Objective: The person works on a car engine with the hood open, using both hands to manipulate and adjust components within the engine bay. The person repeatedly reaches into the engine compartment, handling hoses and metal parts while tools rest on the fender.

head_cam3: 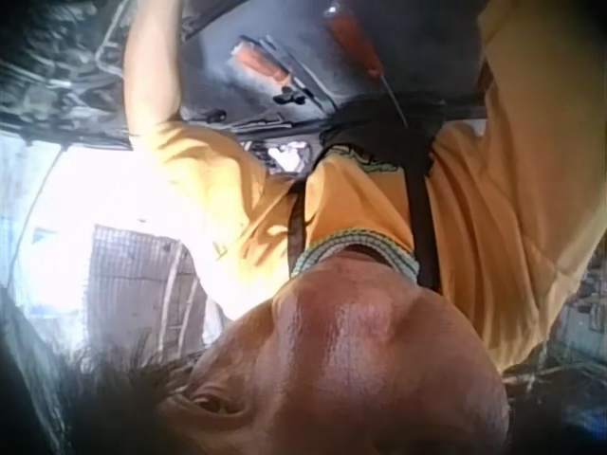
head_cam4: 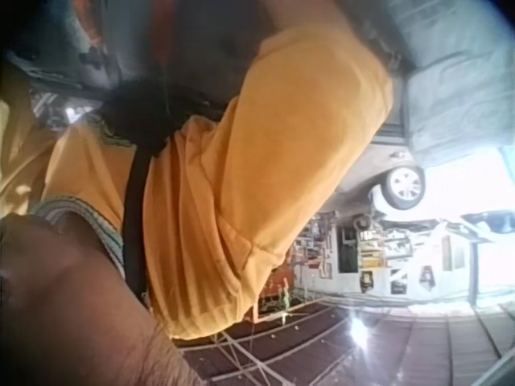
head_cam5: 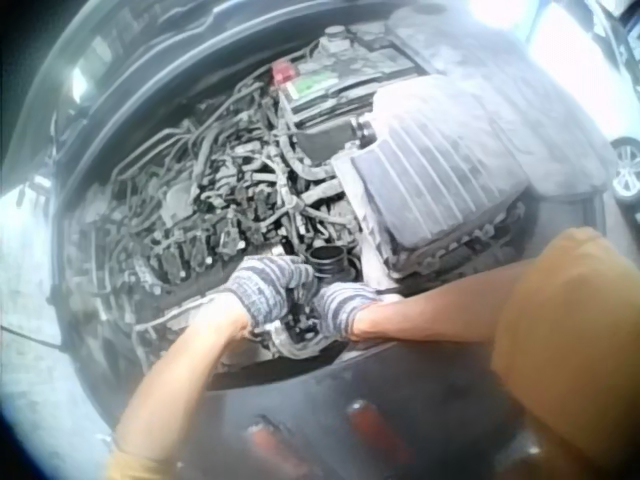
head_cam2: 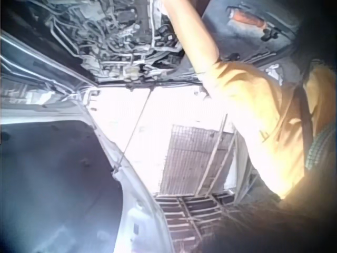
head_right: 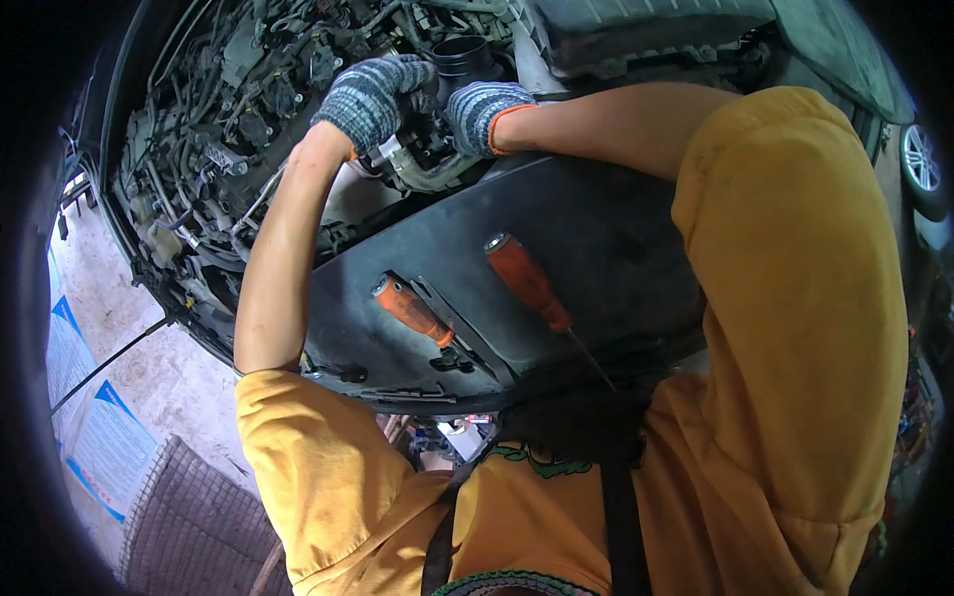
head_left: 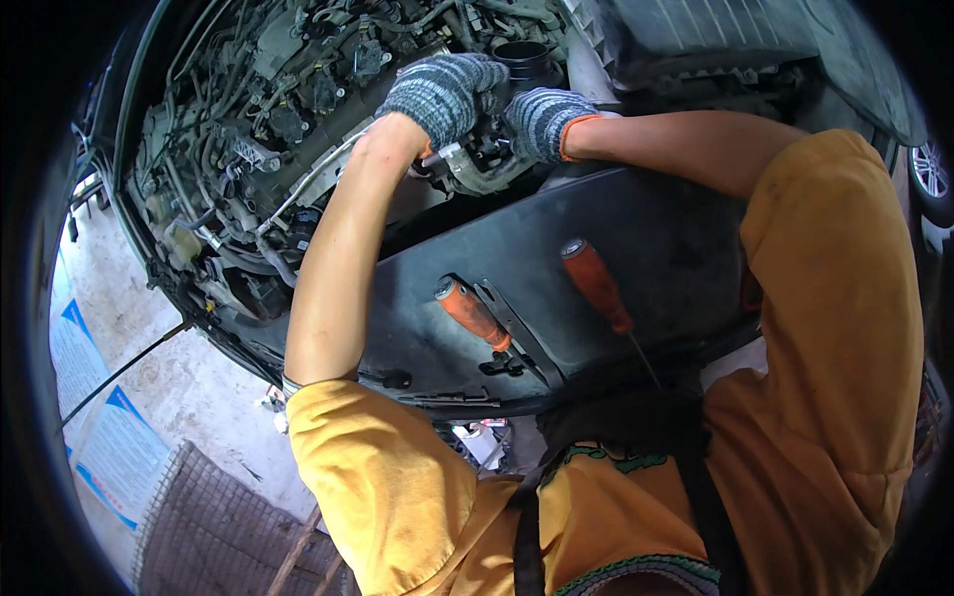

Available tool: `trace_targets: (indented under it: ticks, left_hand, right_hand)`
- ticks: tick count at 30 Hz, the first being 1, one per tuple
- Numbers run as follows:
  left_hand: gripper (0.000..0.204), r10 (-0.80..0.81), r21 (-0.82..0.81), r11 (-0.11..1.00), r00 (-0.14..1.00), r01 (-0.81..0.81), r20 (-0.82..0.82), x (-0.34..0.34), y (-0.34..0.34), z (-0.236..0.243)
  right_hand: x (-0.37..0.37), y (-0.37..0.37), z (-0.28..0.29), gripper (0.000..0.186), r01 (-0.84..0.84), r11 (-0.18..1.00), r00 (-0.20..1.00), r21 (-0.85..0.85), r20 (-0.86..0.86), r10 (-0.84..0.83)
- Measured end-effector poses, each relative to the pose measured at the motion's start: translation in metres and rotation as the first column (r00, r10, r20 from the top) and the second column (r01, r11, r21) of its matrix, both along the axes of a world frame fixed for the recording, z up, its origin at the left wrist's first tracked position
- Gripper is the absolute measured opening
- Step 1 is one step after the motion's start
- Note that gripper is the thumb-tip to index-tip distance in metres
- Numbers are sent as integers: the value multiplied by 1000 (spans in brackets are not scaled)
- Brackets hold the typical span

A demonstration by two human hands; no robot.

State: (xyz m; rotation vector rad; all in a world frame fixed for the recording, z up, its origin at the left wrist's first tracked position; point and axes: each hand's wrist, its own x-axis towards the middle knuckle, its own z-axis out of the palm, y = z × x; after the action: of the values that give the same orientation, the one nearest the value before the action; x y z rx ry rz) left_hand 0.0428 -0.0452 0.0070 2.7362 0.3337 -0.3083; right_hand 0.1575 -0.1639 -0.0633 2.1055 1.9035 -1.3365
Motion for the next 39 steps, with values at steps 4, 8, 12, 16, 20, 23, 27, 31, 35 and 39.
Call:
trace_targets:
  ticks: [4, 8, 12, 16, 20, 23, 27, 31, 35, 39]
  left_hand:
    - [36, 15, -24, 1000, 999, -16, -48, 11, 6, -5]
    - [34, -10, -56, 998, 999, 8, -32, 6, 20, -16]
    - [30, -12, -49, 999, 998, 9, -63, 9, 21, -19]
    - [26, 27, -4, 1000, 996, -27, -83, 16, 17, -18]
    - [27, 102, 60, 994, 977, -92, -187, 24, 11, -12]
    - [26, 117, 161, 984, 968, -82, -221, 26, 8, -12]
    - [22, 109, 182, 981, 972, -72, -206, 24, -1, -4]
    - [27, 141, 161, 981, 969, -109, -205, 22, -2, -4]
    - [32, 144, 139, 985, 939, -105, -311, 27, -5, 1]
    - [30, 150, 146, 983, 934, -108, -325, 27, 3, -2]
  right_hand:
    - [2, 1, -11, 27, 47, 999, 999, -7, -17, -47]
    - [-1, 3, -19, 27, 22, 1000, 1000, 10, -16, -22]
    - [0, 2, -14, 23, 22, 1000, 1000, -3, 14, -22]
    - [2, 1, -8, 20, 29, 1000, 998, 5, 52, -29]
    - [1, 0, -5, 22, 2, 1000, 996, 16, 94, -4]
    - [-2, 1, 3, 26, -53, 998, 987, -16, 148, 55]
    - [-2, 2, 7, 26, -60, 998, 987, -24, 149, 63]
    - [-3, 2, 3, 27, 54, 998, 992, -8, 117, -53]
    - [-8, 3, -11, 29, -23, 999, 997, 26, 69, 22]
    - [-14, 16, -24, 28, -194, 971, 973, -142, 96, 208]
